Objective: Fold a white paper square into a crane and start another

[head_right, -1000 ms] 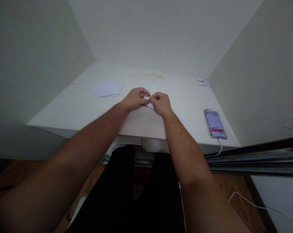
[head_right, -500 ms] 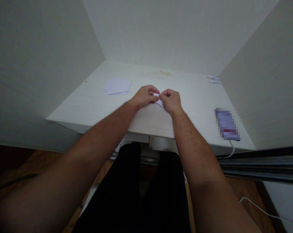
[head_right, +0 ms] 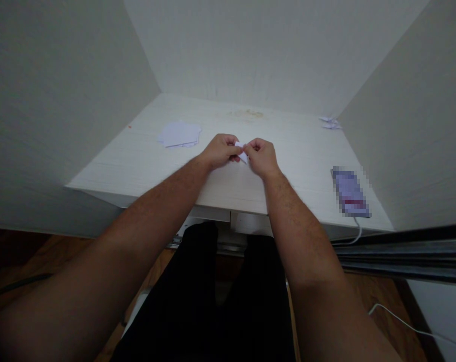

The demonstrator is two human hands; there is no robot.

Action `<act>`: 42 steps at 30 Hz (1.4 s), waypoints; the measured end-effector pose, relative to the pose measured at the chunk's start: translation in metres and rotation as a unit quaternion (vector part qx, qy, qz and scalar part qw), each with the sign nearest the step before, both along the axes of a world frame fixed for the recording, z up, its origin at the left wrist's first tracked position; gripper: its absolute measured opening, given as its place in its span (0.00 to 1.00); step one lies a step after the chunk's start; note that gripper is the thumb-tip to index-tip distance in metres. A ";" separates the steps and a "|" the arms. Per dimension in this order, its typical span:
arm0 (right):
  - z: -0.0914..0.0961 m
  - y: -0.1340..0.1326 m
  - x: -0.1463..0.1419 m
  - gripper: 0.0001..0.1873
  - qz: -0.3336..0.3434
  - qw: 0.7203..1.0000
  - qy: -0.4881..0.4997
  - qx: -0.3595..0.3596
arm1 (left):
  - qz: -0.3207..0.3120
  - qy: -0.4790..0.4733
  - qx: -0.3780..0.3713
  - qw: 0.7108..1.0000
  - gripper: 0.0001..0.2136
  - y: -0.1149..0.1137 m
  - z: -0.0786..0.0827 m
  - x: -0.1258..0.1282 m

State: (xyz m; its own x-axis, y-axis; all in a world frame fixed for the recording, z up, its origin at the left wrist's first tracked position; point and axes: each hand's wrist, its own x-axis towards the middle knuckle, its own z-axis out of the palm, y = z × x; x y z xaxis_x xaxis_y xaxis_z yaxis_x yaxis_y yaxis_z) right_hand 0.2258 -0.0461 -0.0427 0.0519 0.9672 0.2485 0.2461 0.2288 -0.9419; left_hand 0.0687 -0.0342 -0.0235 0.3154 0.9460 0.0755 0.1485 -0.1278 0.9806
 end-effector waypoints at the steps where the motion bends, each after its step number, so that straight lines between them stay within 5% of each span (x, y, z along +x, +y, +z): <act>1: 0.001 -0.001 0.000 0.09 0.003 1.000 -0.002 0.000 | 0.000 0.000 0.000 1.000 0.09 0.000 -0.001 0.000; 14: 0.008 -0.006 -0.003 0.10 0.014 0.998 -0.068 0.004 | 0.036 -0.053 0.007 0.998 0.08 0.010 -0.011 0.001; 42: 0.006 -0.007 -0.001 0.09 0.042 0.998 -0.036 -0.015 | 0.058 -0.094 0.028 0.993 0.07 0.011 -0.011 0.001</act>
